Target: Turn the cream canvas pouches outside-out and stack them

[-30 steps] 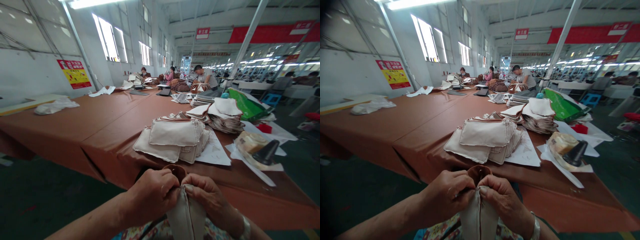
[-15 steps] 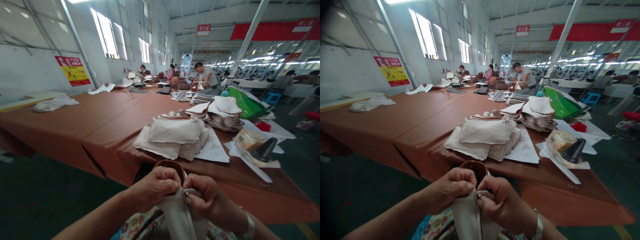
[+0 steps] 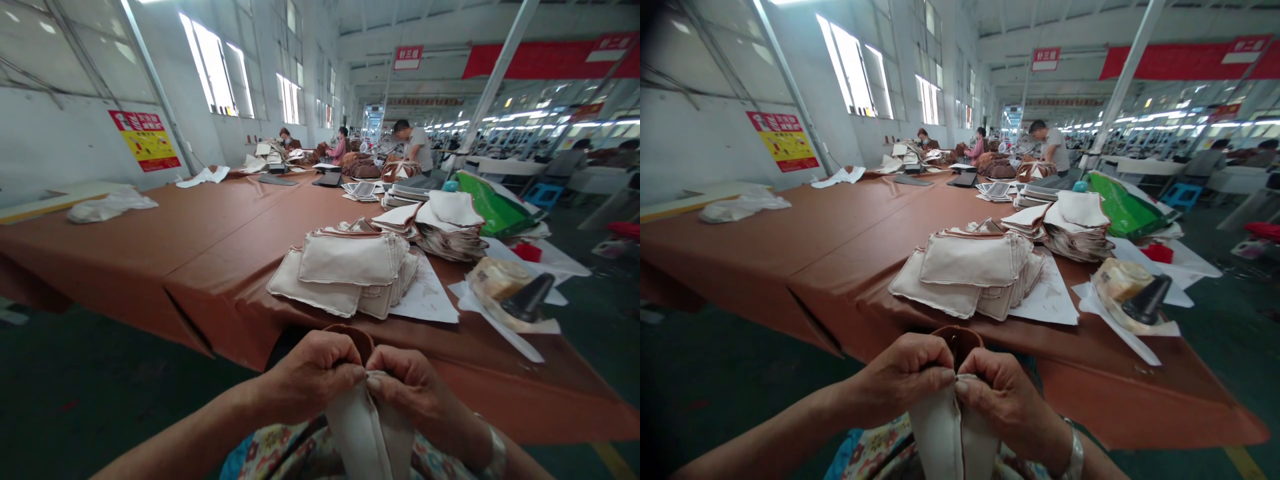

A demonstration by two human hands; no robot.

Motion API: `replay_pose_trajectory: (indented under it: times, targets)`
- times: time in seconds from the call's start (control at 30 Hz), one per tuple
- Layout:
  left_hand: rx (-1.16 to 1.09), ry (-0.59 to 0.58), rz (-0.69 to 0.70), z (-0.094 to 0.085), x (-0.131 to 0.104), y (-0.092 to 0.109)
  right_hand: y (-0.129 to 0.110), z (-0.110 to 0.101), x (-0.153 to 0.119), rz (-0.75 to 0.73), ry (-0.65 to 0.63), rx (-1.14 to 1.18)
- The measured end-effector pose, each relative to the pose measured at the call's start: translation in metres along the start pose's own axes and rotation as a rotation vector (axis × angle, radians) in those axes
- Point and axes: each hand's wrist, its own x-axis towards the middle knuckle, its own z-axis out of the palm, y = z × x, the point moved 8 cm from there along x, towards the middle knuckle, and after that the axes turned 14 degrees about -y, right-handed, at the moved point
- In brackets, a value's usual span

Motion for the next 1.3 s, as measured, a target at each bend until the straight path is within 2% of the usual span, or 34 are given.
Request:
replay_pose_trajectory:
  times: [0.07, 0.13, 0.2, 0.27, 0.37, 0.47, 0.63, 0.77, 1.0, 1.17, 1.3]
  targets:
    - [-0.123, 0.007, -0.036, 0.004, 0.003, -0.009, -0.004, 0.002, -0.001, -0.002, -0.024, -0.082]
    - [-0.411, -0.006, -0.088, 0.013, 0.007, -0.025, -0.008, 0.002, -0.002, -0.002, -0.028, -0.122]
    - [-0.653, -0.023, -0.118, 0.022, 0.011, -0.035, -0.008, 0.002, -0.003, -0.01, -0.039, -0.075]
    - [-0.706, -0.049, -0.12, 0.025, 0.012, -0.037, -0.007, 0.002, -0.002, -0.022, -0.047, 0.015]
    - [-0.51, -0.074, -0.085, 0.019, 0.009, -0.03, -0.001, -0.004, -0.001, 0.011, 0.022, 0.087]
    - [-0.268, -0.053, -0.081, 0.012, 0.003, -0.024, 0.002, -0.009, -0.001, 0.053, 0.116, 0.018]
    - [-0.248, -0.029, -0.178, 0.015, 0.001, -0.026, -0.009, -0.009, -0.004, 0.01, 0.165, -0.15]
    - [-0.292, -0.008, -0.19, 0.018, 0.004, -0.028, -0.011, -0.007, -0.007, -0.014, 0.159, -0.138]
    - [-0.254, -0.046, -0.12, 0.022, 0.003, -0.024, 0.001, 0.004, -0.008, 0.004, 0.026, 0.144]
    - [-0.005, -0.04, -0.067, 0.016, -0.001, -0.006, -0.012, 0.002, -0.007, -0.022, 0.016, -0.039]
    - [-0.029, -0.057, -0.06, 0.017, 0.002, -0.005, -0.025, 0.003, -0.008, -0.099, 0.008, -0.195]
